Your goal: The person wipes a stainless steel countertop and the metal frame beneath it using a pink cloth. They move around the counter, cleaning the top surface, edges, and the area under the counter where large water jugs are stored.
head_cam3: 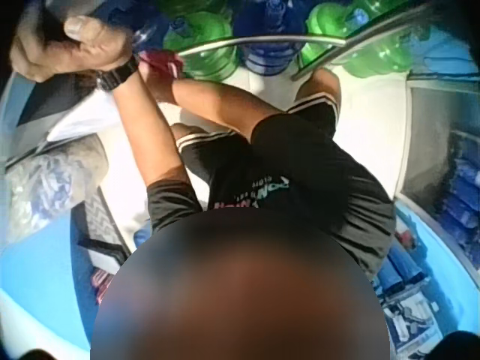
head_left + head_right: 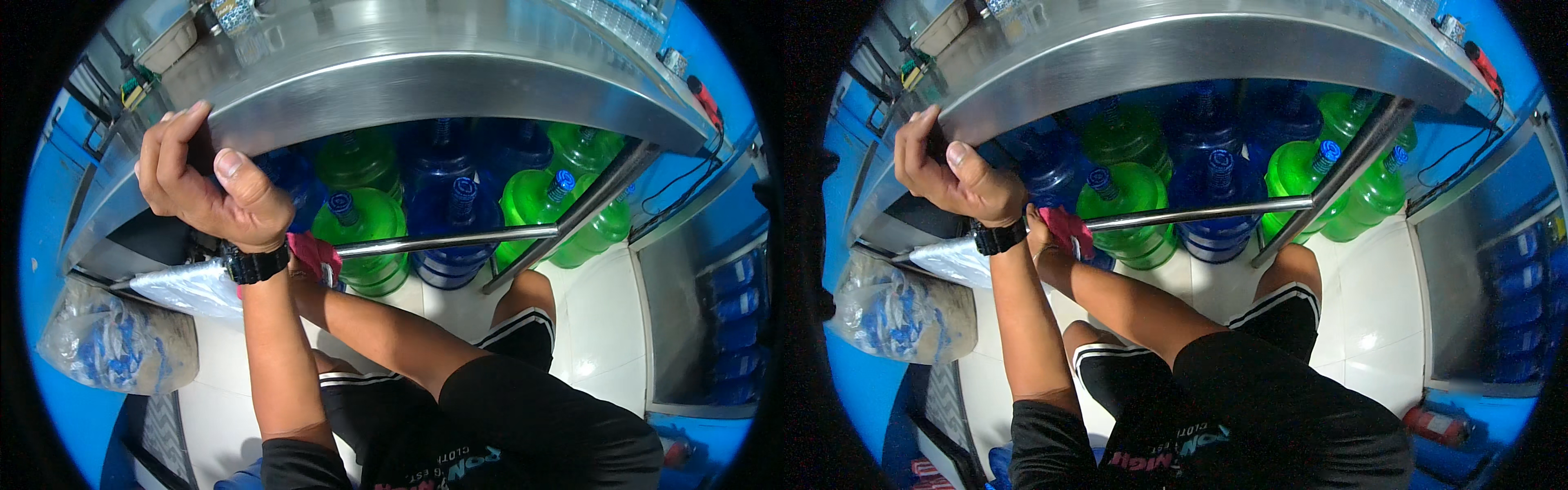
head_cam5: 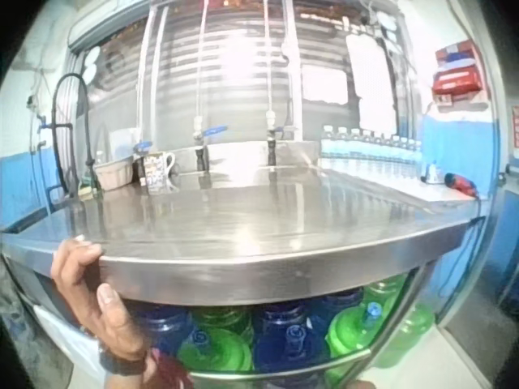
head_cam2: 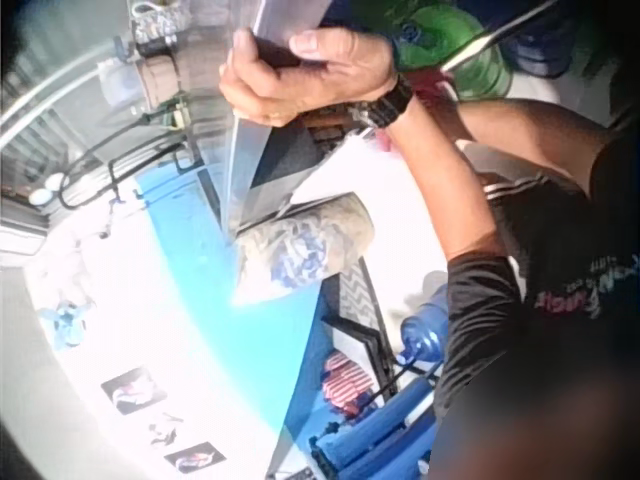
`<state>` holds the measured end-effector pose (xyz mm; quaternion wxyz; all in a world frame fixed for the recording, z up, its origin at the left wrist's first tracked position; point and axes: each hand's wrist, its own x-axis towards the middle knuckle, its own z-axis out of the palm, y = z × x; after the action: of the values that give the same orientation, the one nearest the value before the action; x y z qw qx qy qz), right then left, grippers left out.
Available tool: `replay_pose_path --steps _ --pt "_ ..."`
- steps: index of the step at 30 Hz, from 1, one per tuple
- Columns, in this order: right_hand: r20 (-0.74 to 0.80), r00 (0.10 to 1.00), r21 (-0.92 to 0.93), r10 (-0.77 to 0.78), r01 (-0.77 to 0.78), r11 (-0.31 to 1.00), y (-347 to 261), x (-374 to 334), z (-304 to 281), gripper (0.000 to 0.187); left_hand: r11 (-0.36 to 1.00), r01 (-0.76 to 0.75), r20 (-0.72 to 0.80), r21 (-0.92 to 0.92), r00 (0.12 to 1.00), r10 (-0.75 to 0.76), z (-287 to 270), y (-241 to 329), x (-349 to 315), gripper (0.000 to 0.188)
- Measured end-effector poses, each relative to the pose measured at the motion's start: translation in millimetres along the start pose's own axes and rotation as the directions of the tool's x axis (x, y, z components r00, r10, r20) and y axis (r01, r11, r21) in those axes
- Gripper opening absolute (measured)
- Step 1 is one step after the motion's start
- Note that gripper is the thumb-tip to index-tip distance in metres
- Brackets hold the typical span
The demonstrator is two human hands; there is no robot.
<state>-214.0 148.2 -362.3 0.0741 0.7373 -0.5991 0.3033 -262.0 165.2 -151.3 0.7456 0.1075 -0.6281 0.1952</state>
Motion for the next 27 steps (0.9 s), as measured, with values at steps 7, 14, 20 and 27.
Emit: replay_pose_path --steps 7,14,20,27 --pt "0.098 0.995 -0.136 -0.029 0.042 0.990 98 -78 -138 0.021 0.994 0.056 0.058 -0.090 0.997 -0.051 -6 10 6 0.038" --pt "0.087 0.994 -0.364 0.070 -0.034 0.931 236 -212 -285 0.026 0.999 0.005 -0.044 0.032 0.999 -0.004 3 4 -3 0.039" --pt "0.071 0.983 -0.258 0.169 -0.145 0.955 159 -136 -200 0.020 0.997 -0.025 -0.093 0.072 0.995 0.032 12 10 0 0.039" --pt "0.362 0.920 0.541 0.149 -0.338 0.770 7 7 -3 0.024 0.992 -0.023 -0.021 0.122 0.999 0.026 2 8 -1 0.040"
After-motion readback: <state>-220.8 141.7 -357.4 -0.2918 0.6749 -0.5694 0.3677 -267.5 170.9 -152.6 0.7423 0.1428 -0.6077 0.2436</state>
